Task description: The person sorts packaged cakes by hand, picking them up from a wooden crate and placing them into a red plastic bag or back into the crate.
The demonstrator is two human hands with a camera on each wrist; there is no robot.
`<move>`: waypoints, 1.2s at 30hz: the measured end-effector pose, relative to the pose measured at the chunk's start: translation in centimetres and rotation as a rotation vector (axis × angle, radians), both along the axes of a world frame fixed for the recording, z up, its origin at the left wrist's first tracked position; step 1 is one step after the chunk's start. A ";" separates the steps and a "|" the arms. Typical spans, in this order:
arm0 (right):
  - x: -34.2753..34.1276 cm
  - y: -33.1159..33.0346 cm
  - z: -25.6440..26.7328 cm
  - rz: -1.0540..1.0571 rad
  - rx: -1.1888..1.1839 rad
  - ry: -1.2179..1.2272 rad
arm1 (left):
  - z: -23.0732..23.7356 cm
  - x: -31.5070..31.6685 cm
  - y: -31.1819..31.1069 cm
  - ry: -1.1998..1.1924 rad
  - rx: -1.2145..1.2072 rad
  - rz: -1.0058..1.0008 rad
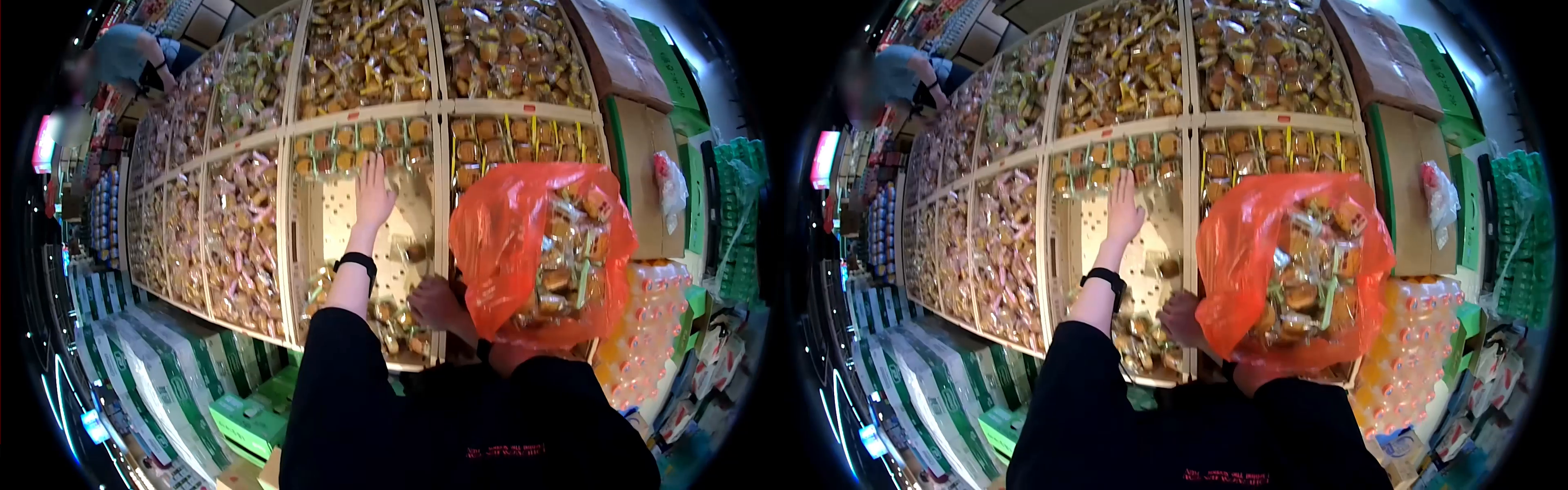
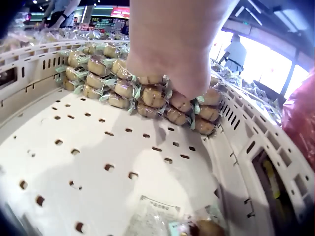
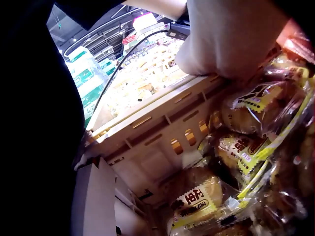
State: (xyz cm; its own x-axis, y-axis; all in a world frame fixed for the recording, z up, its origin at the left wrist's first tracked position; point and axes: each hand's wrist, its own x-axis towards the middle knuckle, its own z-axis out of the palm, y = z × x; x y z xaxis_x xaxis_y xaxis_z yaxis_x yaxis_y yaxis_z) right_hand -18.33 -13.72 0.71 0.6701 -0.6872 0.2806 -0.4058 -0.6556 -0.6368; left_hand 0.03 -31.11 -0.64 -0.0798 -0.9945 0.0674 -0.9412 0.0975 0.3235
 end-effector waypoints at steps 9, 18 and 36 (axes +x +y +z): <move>-0.6 0.2 -0.7 0.106 0.102 -0.068 | -2.8 -2.4 12.4 0.274 0.360 -0.004; -0.4 -0.8 0.0 0.105 0.373 -0.102 | -4.9 -3.2 16.5 0.041 0.158 0.128; 2.3 1.6 0.8 -0.273 0.935 -0.351 | 5.8 -5.3 26.3 0.751 0.007 0.348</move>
State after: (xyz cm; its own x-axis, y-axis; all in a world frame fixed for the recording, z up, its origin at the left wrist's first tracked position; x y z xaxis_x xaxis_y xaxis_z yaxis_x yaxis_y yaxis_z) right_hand -15.98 -12.08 1.55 0.4421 -0.8476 -0.2934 -0.1592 0.2477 -0.9557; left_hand -5.27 -4.77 5.11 0.2963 -0.9547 -0.0264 -0.4503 -0.1640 0.8777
